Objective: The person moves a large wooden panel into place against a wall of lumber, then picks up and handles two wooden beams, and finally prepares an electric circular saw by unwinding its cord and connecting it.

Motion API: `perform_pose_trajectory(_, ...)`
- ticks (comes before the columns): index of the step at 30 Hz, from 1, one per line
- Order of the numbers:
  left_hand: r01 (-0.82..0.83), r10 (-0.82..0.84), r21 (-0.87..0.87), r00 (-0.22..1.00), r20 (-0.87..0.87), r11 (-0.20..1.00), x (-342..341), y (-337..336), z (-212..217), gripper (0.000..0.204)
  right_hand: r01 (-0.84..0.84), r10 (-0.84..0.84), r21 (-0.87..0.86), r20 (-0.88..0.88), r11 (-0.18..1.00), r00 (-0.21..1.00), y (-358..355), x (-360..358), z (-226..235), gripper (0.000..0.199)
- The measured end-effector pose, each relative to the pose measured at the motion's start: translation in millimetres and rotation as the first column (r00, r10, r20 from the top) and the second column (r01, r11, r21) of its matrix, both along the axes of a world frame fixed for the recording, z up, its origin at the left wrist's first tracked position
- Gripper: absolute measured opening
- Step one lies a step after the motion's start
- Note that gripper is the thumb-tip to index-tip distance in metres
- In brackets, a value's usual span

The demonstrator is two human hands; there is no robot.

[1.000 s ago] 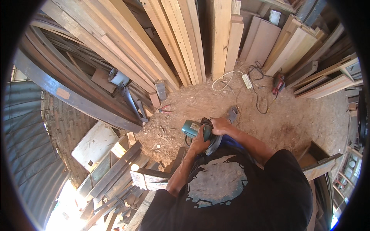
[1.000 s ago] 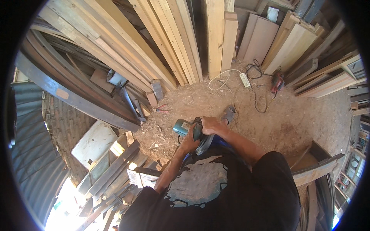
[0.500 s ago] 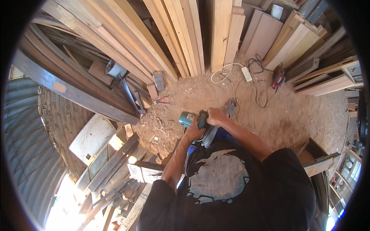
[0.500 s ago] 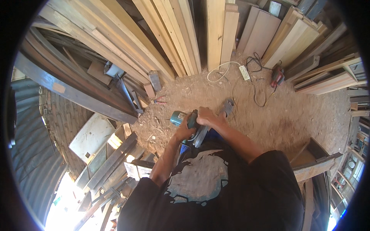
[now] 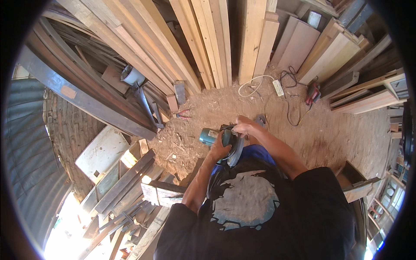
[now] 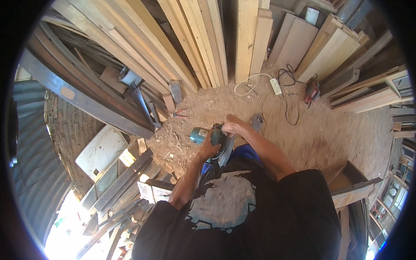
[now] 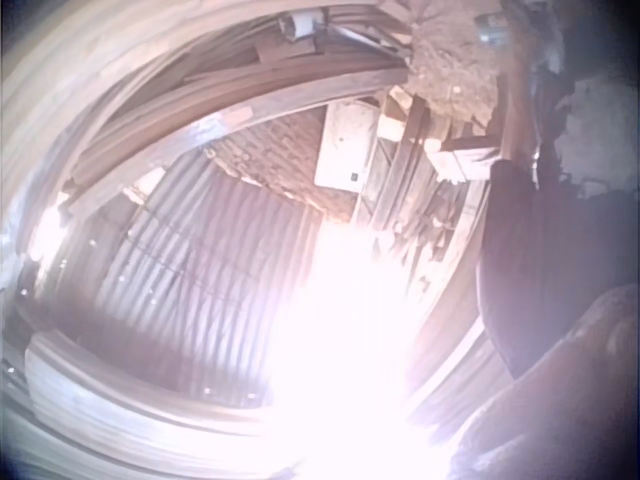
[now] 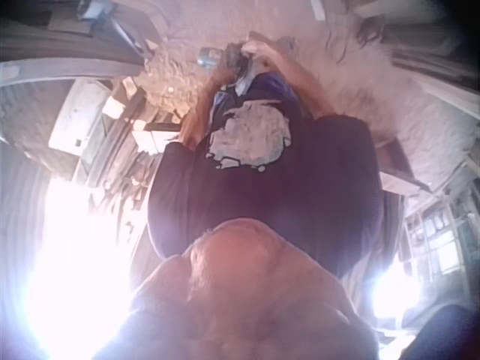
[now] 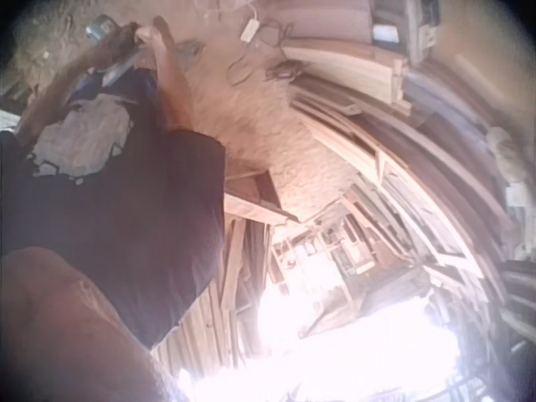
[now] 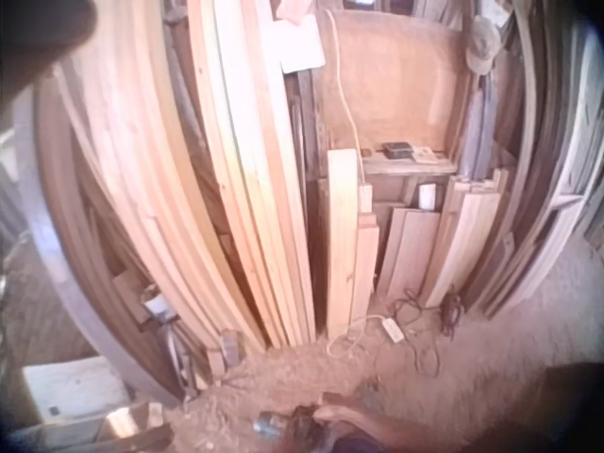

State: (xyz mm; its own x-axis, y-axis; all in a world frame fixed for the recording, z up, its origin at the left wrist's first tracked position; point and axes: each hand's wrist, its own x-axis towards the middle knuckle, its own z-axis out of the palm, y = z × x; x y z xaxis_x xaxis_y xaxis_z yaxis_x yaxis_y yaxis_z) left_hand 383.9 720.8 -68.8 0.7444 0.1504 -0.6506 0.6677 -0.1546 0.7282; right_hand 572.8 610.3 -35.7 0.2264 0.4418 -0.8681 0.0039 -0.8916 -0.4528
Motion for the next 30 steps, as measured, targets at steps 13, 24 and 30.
perform_pose_trajectory(13,0.067,-0.065,0.025,0.997,-0.051,0.997,-4,-2,31,0.09,0.09,-0.074,0.084,-0.179,0.992,0.981,-22,-5,-25,0.031)
perform_pose_trajectory(24,0.085,-0.088,0.143,0.996,0.015,0.986,-2,-6,21,0.089,-0.452,0.412,0.028,0.367,0.891,0.834,7,-23,53,0.026)
perform_pose_trajectory(30,0.09,-0.089,0.118,0.996,-0.014,0.989,4,-7,40,0.087,0.012,-0.046,0.273,0.117,0.962,0.992,-53,-23,-49,0.04)
